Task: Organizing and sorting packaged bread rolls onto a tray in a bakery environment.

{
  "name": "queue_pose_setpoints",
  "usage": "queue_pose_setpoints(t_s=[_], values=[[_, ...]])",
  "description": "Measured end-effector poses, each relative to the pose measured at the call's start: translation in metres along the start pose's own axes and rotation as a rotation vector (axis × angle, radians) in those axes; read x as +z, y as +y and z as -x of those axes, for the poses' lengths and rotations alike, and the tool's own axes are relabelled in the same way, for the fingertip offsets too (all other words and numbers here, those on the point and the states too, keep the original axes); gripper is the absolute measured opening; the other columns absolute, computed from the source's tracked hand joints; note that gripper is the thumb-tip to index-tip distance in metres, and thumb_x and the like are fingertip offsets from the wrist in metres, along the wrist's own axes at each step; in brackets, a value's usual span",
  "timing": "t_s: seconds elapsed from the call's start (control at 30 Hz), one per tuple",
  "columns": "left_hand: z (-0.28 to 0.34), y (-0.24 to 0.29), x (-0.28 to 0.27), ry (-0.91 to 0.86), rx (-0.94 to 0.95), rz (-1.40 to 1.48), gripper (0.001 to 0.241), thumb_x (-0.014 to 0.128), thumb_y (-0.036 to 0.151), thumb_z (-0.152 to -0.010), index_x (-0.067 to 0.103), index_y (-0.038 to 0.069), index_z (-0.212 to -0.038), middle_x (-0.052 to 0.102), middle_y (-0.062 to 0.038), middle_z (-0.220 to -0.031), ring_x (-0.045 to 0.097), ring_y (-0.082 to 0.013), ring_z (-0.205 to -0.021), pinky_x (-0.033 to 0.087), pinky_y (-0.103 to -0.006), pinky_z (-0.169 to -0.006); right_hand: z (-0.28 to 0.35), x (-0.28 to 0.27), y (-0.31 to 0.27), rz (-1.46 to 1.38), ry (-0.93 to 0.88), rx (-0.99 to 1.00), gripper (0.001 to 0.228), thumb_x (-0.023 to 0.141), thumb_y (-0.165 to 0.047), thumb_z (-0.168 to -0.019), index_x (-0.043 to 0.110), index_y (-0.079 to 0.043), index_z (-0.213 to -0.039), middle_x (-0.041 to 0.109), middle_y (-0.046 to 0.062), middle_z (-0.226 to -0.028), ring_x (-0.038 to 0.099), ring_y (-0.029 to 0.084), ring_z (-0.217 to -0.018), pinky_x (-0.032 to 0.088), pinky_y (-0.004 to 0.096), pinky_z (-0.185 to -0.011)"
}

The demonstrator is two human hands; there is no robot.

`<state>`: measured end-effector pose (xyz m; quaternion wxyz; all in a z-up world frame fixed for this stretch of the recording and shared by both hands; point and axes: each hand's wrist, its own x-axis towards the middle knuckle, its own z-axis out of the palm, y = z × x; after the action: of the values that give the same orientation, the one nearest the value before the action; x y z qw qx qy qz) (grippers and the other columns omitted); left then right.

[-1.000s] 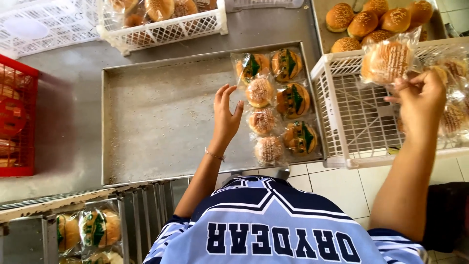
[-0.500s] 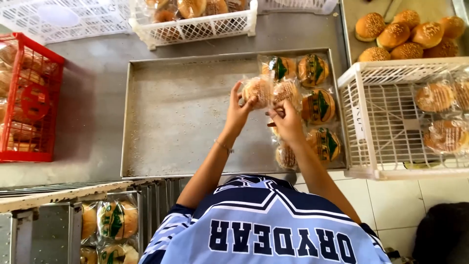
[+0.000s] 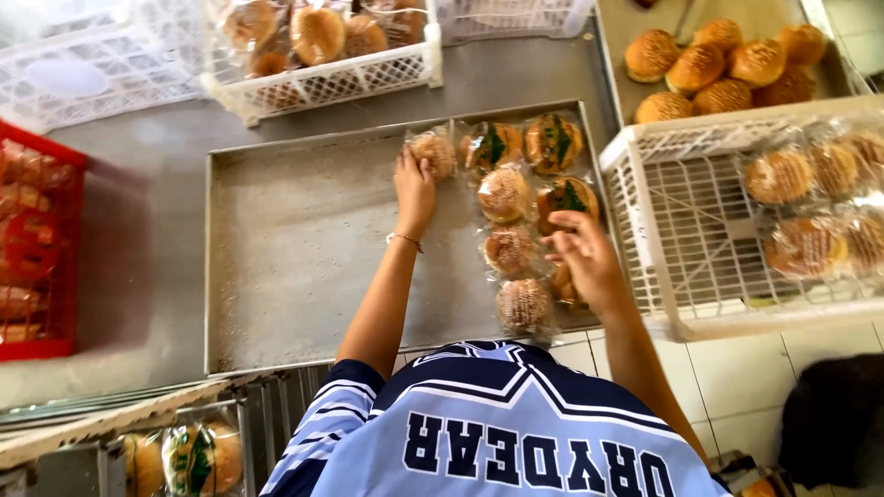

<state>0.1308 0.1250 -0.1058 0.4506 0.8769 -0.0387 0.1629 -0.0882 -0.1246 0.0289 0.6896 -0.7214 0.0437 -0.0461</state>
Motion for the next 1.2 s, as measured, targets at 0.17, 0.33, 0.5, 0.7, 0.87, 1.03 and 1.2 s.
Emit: queue_pose_setpoints(t_s=[0.17,0.33,0.5,0.7,0.87,1.03,1.2], values=[[-0.006,-0.006,0.022,0.047,0.128,-0.240,0.049,0.051,0.017,-0.104,0.044,-0.012,-0.144,0.060,-0.038,-0.123,0.062,-0.0530,-0.115,0.050,-0.0557,-0.099,0.024,-0.071,-0.036,-0.081,0.151,0.007,0.044,0.053,-0.033,-0.106,0.048,-0.003,-0.138,0.056,0.019,-0.139,0.065,0.028,-0.109,0.059,0.041,-0.088],[-0.014,0.000,0.031,0.021,0.021,-0.411,0.056,0.051,0.020,-0.101,0.040,-0.009,-0.148,0.046,-0.033,-0.143,0.051,-0.0485,-0.128,0.041,-0.0519,-0.108,0.046,-0.152,-0.034,-0.139,0.309,-0.066,0.027,0.050,-0.021,-0.109,0.053,-0.011,-0.134,0.059,0.013,-0.136,0.064,0.025,-0.107,0.060,0.037,-0.087],[-0.013,0.132,0.024,0.001,0.012,-0.459,0.060,0.037,0.031,-0.107,0.036,-0.010,-0.150,0.033,-0.030,-0.159,0.024,-0.0382,-0.151,0.021,-0.0455,-0.123,0.064,-0.207,-0.057,-0.092,0.563,-0.021,0.016,0.055,-0.021,-0.110,0.058,-0.020,-0.126,0.061,0.006,-0.132,0.063,0.018,-0.109,0.061,0.032,-0.089],[0.036,0.270,0.099,-0.157,0.357,-0.045,0.102,0.087,0.014,-0.085,0.021,0.012,-0.163,0.015,-0.015,-0.171,0.025,-0.0346,-0.157,0.031,-0.0500,-0.130,0.079,-0.291,-0.035,0.195,0.948,-0.027,0.018,0.058,0.001,-0.109,0.064,-0.010,-0.122,0.068,0.003,-0.117,0.067,0.009,-0.104,0.063,0.020,-0.082],[0.090,0.379,0.170,-0.485,0.606,0.244,0.065,0.067,0.017,-0.095,0.039,-0.001,-0.150,0.036,-0.022,-0.159,0.041,-0.0389,-0.147,0.039,-0.0461,-0.122,0.090,-0.355,-0.008,0.781,0.836,0.132,0.026,0.068,0.008,-0.098,0.069,-0.002,-0.122,0.073,0.012,-0.107,0.069,0.024,-0.092,0.055,0.039,-0.085],[0.129,0.415,0.281,-0.858,0.720,0.123,0.059,0.057,0.018,-0.093,0.039,-0.005,-0.144,0.042,-0.026,-0.151,0.046,-0.0427,-0.132,0.042,-0.0485,-0.111,0.089,-0.379,-0.002,0.990,0.667,0.064,0.028,0.074,0.005,-0.090,0.071,0.009,-0.117,0.072,0.023,-0.112,0.068,0.035,-0.095,0.053,0.043,-0.082],[0.156,0.401,0.379,-0.863,0.828,0.041,0.047,0.065,0.030,-0.084,0.058,0.011,-0.127,0.058,-0.018,-0.130,0.071,-0.0442,-0.109,0.058,-0.0491,-0.095,0.075,-0.396,0.028,1.220,0.443,0.328,0.059,0.084,-0.021,-0.079,0.068,0.003,-0.131,0.071,0.034,-0.107,0.067,0.056,-0.104,0.049,0.069,-0.094]])
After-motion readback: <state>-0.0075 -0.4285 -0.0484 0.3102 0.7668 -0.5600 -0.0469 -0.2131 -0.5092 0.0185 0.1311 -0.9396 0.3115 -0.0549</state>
